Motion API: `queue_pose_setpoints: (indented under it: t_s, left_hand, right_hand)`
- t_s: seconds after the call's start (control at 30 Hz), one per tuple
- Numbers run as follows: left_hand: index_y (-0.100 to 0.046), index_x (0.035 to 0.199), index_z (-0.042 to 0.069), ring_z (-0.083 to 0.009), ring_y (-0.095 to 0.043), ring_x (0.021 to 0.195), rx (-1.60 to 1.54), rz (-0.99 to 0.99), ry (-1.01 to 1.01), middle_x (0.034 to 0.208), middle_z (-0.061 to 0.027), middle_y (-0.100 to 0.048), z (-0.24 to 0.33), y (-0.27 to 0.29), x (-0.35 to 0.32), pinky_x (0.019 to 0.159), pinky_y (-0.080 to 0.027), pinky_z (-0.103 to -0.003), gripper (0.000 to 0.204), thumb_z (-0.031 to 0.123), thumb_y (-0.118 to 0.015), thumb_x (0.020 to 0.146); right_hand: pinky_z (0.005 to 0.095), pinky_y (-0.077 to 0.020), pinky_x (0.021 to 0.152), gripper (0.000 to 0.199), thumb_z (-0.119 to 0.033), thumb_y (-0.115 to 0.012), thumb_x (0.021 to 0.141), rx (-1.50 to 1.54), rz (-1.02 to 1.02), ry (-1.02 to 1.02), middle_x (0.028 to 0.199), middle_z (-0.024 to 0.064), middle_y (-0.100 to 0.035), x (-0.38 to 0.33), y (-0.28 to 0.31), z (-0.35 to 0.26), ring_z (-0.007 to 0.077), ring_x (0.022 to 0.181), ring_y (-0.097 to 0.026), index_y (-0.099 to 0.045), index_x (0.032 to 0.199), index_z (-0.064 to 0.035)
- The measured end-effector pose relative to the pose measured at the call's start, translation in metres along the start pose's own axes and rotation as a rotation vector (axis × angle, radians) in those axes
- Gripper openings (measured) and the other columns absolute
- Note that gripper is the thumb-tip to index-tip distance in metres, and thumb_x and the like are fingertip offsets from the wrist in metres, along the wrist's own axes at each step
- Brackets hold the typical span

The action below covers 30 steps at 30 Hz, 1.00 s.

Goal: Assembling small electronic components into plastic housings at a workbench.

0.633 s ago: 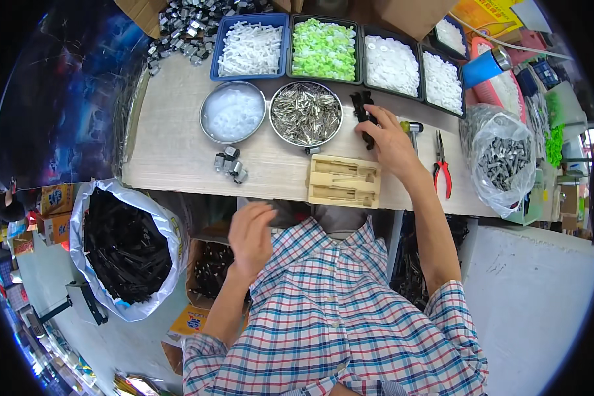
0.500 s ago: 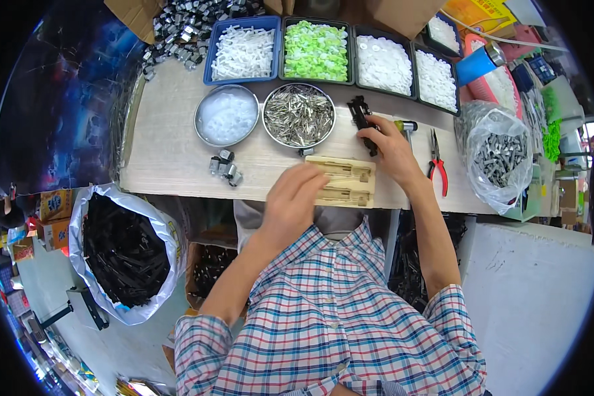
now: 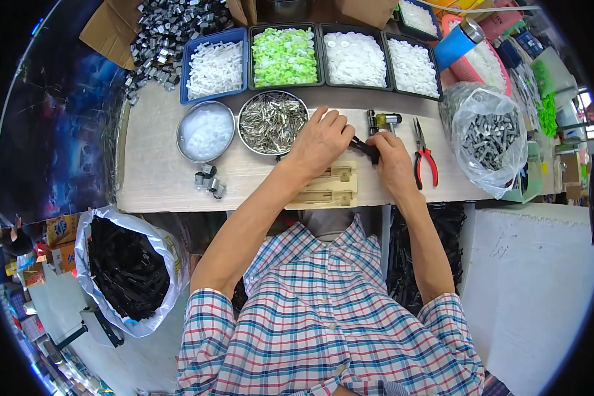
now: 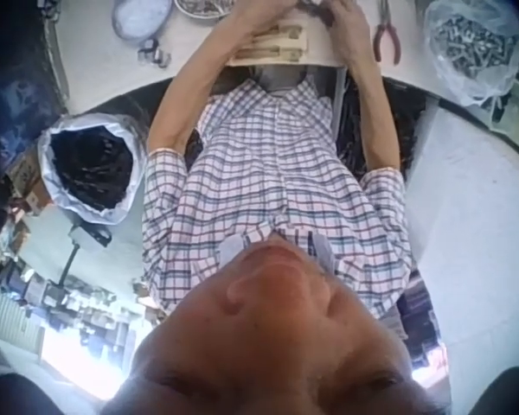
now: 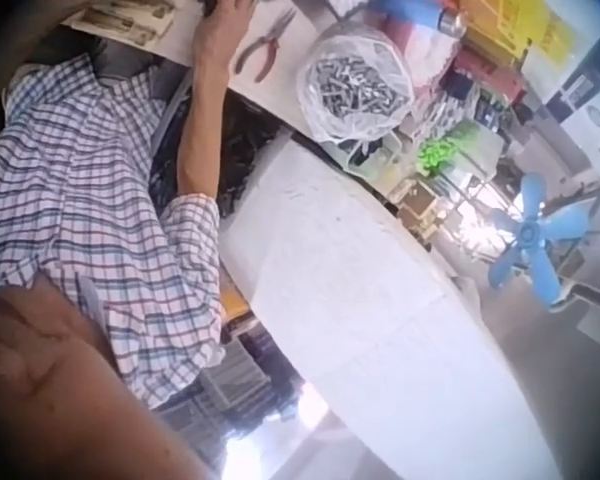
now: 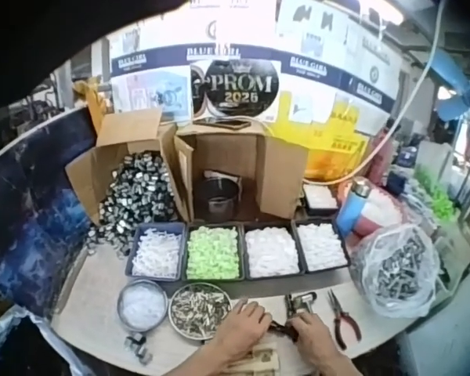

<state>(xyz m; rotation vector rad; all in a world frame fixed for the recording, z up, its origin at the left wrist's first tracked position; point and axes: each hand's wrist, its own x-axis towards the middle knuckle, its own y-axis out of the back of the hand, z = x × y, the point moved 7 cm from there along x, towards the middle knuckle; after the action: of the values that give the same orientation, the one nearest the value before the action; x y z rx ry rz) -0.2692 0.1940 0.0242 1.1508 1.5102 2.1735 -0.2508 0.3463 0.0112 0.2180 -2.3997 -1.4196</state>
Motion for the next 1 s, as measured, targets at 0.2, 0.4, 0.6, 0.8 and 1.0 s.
queue_pose_setpoints:
  t_s: [0.2, 0.4, 0.6, 0.8, 1.0]
  left_hand:
    - [-0.063, 0.098, 0.002, -0.0294, -0.063, 0.100, 0.000, -0.044, 0.122, 0.096, -0.0122, -0.061, 0.022, 0.057, -0.043, 0.094, -0.050, -0.041, 0.023, 0.002, -0.066, 0.074]
    - [-0.065, 0.123, 0.000, -0.0372, -0.061, 0.119, -0.269, 0.083, 0.178, 0.127, -0.0176, -0.064, 0.041, 0.052, -0.148, 0.098, -0.051, -0.047, 0.047, 0.003, -0.069, 0.077]
    - [-0.060, 0.136, 0.008, -0.0361, -0.047, 0.140, 0.037, -0.013, 0.179, 0.147, -0.0144, -0.055, 0.055, 0.025, -0.164, 0.115, -0.032, -0.058, 0.050, 0.014, -0.067, 0.087]
    - [-0.061, 0.133, 0.009, -0.0366, -0.047, 0.140, -0.005, 0.080, 0.202, 0.147, -0.0150, -0.055, 0.054, 0.015, -0.169, 0.117, -0.030, -0.059, 0.046, 0.016, -0.067, 0.088]
    - [-0.060, 0.126, 0.003, -0.0426, -0.052, 0.131, -0.133, 0.433, 0.467, 0.136, -0.0187, -0.058, 0.031, 0.066, -0.195, 0.111, -0.039, -0.057, 0.041, 0.005, -0.067, 0.085]
  right_hand:
    - [0.0403, -0.0519, 0.089, 0.041, 0.012, -0.057, 0.077, -0.027, -0.135, 0.138, 0.112, 0.0123, -0.061, 0.007, 0.000, -0.003, 0.0333, 0.106, -0.061, -0.065, 0.112, -0.0079]
    - [0.0408, -0.0514, 0.093, 0.042, 0.013, -0.062, 0.079, 0.013, -0.145, 0.141, 0.124, 0.0147, -0.057, 0.035, -0.013, -0.014, 0.0345, 0.110, -0.061, -0.063, 0.115, -0.0081]
    - [0.0425, -0.0486, 0.091, 0.032, -0.002, -0.067, 0.086, -0.157, 0.001, 0.351, 0.118, 0.0138, -0.059, 0.050, -0.019, -0.051, 0.0334, 0.105, -0.059, -0.063, 0.117, -0.0059]
    - [0.0417, -0.0465, 0.087, 0.038, -0.009, -0.072, 0.083, -0.118, -0.103, 0.481, 0.109, 0.0102, -0.062, 0.009, -0.021, -0.113, 0.0299, 0.101, -0.058, -0.064, 0.120, -0.0054]
    - [0.0411, -0.0479, 0.087, 0.043, -0.005, -0.075, 0.080, 0.098, -0.128, 0.311, 0.108, 0.0114, -0.060, -0.004, -0.045, -0.125, 0.0298, 0.098, -0.058, -0.068, 0.122, -0.0084]
